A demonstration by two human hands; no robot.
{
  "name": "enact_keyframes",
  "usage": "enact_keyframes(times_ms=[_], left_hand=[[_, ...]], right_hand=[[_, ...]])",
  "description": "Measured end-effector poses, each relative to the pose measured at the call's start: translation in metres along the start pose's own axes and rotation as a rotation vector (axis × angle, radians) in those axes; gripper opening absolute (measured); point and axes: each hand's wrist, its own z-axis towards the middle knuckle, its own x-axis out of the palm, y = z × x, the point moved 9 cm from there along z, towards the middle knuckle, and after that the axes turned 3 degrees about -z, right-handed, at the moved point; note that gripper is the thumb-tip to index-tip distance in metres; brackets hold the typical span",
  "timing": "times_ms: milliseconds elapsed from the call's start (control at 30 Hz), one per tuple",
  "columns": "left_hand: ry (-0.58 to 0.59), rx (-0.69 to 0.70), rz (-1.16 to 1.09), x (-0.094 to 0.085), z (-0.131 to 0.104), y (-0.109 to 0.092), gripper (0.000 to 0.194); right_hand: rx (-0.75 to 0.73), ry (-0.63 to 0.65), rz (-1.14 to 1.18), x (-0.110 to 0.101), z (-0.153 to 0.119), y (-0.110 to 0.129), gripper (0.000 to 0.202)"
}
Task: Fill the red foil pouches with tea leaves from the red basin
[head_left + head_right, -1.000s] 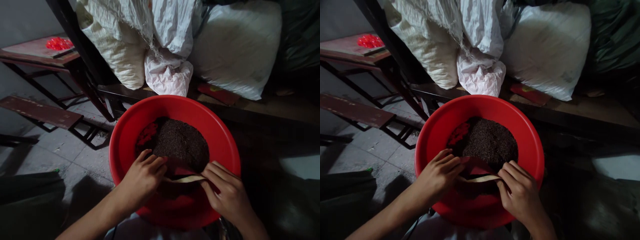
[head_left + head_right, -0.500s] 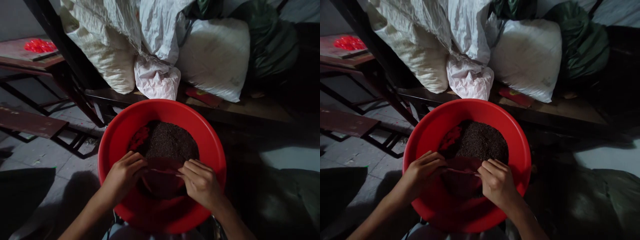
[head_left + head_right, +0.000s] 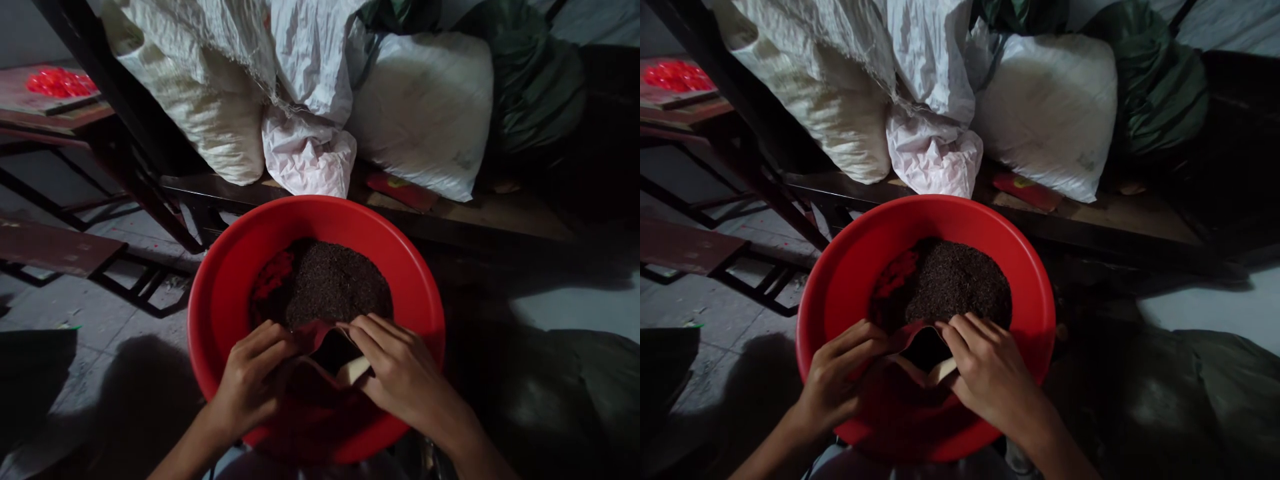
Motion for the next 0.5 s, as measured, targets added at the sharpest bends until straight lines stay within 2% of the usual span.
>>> enact_keyframes(times_ms=[67,267,400,500], left_hand=[[0.022,-0.001,-0.044,-0.003,0.0,0.002,0.02],[0.014,-0.078,-0.047,-0.008,0.003,0.014,0.013],[0.025,-0.006,0.024,-0.008,0.005,0.01,0.014],[0.074,0.084,0.085,-0.003,0.004,0.002,0.019]], right_hand=[[0.003,-0.039,0.054,0.003,-0.002,-0.004,0.034],[-0.01,-0.136,0.222,0.007,-0.007,-0.014,0.03],[-0.064,-0.2,0.177,-0.001,-0.012,-0.009,0.035],[-0.042,-0.114,0.139,-0.002,-0.012,-0.003,0.031]])
